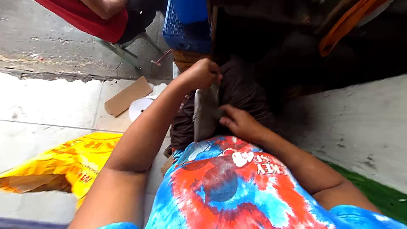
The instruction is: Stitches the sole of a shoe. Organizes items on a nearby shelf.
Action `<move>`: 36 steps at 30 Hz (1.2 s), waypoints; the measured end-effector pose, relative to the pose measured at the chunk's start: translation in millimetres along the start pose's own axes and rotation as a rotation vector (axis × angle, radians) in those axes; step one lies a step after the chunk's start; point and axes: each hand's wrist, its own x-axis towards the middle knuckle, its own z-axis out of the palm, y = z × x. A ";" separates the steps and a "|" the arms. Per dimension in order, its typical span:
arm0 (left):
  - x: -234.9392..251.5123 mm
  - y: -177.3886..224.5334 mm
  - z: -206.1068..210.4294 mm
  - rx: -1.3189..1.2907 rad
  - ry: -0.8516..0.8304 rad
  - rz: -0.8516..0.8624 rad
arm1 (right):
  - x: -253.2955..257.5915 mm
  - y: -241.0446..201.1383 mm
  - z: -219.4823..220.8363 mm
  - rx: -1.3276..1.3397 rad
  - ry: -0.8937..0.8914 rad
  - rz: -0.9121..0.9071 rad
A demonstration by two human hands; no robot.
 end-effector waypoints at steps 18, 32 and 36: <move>-51.6 -10.9 -33.2 0.024 0.358 0.093 | 24.9 14.7 -171.5 0.579 0.767 0.255; -87.6 -34.4 76.4 -0.256 0.373 -0.025 | 165.2 62.5 -226.0 0.219 0.811 0.497; -81.2 -25.1 73.6 -0.417 0.576 0.149 | 180.0 77.1 -233.5 0.060 0.803 0.479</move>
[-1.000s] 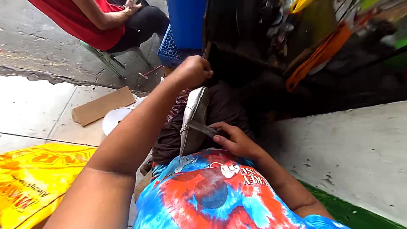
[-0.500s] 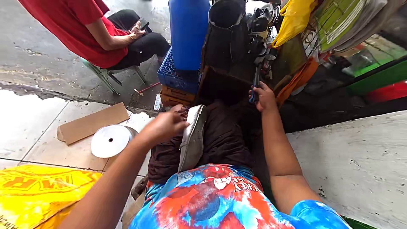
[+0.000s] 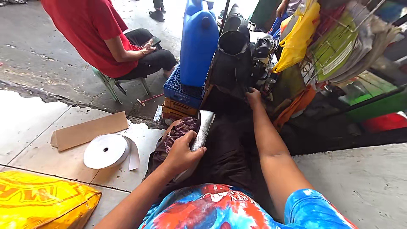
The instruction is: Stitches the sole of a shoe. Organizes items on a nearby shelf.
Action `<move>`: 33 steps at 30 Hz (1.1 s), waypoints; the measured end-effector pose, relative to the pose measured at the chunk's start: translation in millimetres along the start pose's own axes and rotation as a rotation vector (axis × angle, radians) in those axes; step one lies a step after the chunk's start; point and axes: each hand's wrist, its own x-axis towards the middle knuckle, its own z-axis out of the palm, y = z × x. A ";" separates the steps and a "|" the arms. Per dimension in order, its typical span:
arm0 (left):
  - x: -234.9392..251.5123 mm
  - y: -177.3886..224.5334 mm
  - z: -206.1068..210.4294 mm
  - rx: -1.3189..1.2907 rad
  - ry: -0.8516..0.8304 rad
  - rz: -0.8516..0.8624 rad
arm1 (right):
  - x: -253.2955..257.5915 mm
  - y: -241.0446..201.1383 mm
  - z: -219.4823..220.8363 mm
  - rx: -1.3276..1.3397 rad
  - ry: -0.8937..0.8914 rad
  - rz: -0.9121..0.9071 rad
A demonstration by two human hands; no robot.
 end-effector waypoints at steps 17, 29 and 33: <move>58.1 58.2 54.5 -0.452 0.226 0.343 | -255.7 -6.5 -16.0 0.590 -0.676 -0.511; 80.4 70.6 20.0 0.168 0.187 0.795 | -253.2 0.2 -53.0 0.907 -0.480 -0.429; 83.1 47.2 25.9 0.064 0.263 0.828 | -249.8 -4.1 -57.5 0.880 -0.505 -0.538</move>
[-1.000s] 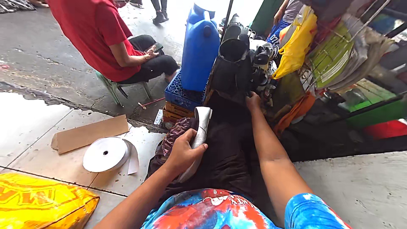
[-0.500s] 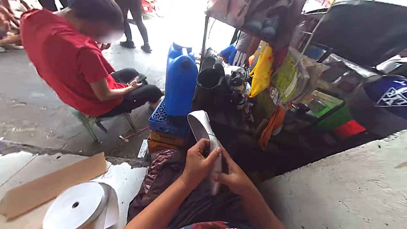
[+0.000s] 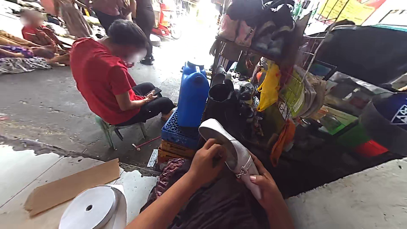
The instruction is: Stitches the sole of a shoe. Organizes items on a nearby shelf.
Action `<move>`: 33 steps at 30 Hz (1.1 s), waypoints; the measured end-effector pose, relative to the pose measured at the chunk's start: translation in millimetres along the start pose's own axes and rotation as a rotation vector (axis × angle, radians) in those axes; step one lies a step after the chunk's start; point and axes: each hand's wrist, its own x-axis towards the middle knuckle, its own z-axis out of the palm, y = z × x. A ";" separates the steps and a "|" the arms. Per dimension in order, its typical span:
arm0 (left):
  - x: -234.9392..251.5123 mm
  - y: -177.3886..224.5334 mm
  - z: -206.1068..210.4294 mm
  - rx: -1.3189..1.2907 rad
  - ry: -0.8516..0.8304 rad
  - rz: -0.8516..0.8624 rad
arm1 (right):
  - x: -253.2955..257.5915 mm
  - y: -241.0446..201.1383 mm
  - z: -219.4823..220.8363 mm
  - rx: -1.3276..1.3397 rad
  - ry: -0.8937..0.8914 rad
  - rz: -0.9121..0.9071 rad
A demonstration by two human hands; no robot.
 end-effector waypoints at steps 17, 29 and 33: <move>-5.5 -2.9 -11.9 -0.194 -0.016 -0.007 | 13.4 -5.1 -9.3 -0.150 0.128 -0.097; 18.7 0.7 -37.8 0.032 -0.103 -0.058 | 23.9 -22.4 -5.8 -0.015 0.191 -0.258; 16.0 4.8 -35.2 -0.096 -0.102 -0.136 | 27.6 -28.0 -7.3 0.047 0.238 -0.304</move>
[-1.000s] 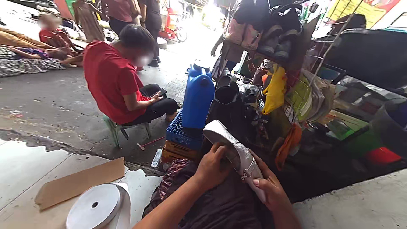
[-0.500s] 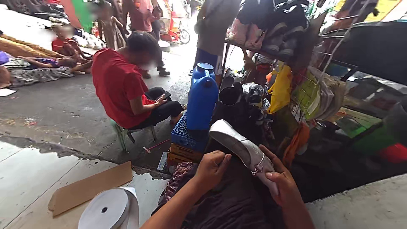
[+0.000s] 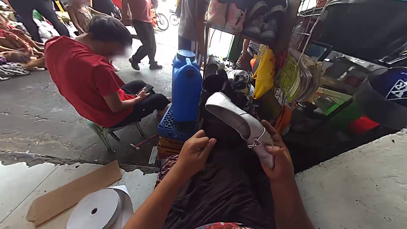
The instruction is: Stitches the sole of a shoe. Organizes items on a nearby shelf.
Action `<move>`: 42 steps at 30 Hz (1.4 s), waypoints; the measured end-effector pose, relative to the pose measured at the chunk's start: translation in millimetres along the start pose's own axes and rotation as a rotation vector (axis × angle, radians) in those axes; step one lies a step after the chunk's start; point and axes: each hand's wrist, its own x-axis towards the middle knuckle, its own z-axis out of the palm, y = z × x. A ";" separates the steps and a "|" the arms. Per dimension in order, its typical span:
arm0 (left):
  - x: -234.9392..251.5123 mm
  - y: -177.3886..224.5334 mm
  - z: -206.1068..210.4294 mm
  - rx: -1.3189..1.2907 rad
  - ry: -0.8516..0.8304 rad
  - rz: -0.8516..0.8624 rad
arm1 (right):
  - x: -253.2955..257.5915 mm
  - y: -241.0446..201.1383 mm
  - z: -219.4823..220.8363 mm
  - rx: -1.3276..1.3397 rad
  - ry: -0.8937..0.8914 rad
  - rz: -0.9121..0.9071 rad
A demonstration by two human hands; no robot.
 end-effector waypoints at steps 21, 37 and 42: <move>-104.5 -91.7 -134.9 0.519 -0.382 -1.038 | -2.8 -65.5 -52.9 0.569 0.382 -0.141; -106.8 -38.7 -140.4 0.568 -0.371 -0.828 | 1.1 -29.6 -48.4 0.650 -0.210 0.102; -77.0 -9.1 -116.5 0.259 -0.273 -0.551 | 0.6 -12.7 -44.5 0.735 -0.334 0.192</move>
